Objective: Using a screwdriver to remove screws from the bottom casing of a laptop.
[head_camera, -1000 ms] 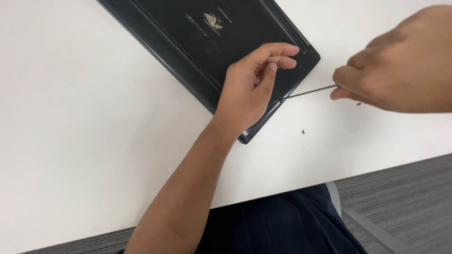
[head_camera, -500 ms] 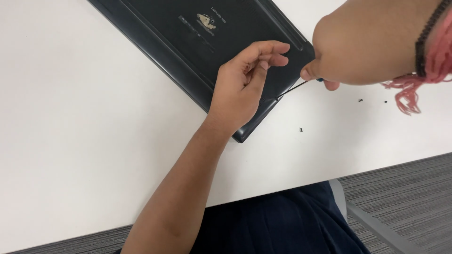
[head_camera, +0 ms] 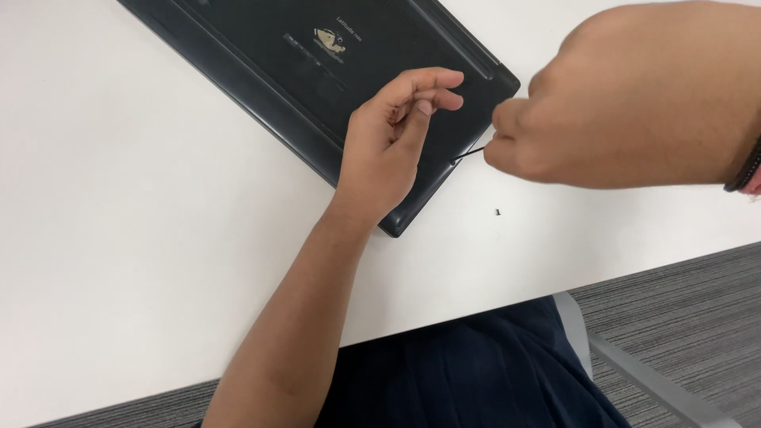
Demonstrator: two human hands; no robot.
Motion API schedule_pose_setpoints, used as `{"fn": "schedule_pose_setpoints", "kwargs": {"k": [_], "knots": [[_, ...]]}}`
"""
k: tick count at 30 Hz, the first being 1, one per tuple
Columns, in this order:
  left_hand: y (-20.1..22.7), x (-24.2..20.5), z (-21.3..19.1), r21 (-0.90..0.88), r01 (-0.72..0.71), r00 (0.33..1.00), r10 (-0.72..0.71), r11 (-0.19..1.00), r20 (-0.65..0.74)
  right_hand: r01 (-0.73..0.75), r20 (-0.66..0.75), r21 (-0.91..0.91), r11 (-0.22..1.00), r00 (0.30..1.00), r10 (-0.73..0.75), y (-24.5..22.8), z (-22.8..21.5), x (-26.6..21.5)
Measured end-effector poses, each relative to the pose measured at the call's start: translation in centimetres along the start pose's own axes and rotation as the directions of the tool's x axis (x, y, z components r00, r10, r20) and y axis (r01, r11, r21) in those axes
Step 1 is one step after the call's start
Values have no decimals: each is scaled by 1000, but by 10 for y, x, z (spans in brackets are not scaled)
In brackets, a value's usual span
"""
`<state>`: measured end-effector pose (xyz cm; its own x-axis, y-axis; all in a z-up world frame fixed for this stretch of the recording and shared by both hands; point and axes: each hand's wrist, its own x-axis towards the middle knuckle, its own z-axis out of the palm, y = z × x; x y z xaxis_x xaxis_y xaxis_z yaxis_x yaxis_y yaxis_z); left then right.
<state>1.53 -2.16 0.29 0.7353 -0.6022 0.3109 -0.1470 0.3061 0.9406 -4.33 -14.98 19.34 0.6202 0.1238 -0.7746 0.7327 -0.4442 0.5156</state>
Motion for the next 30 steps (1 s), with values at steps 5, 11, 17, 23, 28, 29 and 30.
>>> {"fn": "schedule_pose_setpoints", "kwargs": {"k": [5,11,17,23,28,29,30], "knots": [[5,0,-1,7,19,1000,-19,1000,-6,136,31,-90,987,991,-134,8,-7,0],[7,0,2,10,84,996,-84,996,-19,-2,186,42,999,983,-5,13,1,13],[4,1,2,10,67,998,-67,998,-14,-366,378,524,769,909,175,22,7,16],[7,0,3,15,42,999,-42,999,18,-514,504,719,469,849,158,23,17,24],[29,-2,4,143,-89,991,73,986,115,-506,507,861,51,862,0,28,96,42],[29,-3,7,144,-88,991,71,986,116,-505,506,862,49,863,-1,29,117,46],[28,-4,10,219,-155,977,117,963,177,-460,457,886,-47,887,-64,30,139,50]]}}
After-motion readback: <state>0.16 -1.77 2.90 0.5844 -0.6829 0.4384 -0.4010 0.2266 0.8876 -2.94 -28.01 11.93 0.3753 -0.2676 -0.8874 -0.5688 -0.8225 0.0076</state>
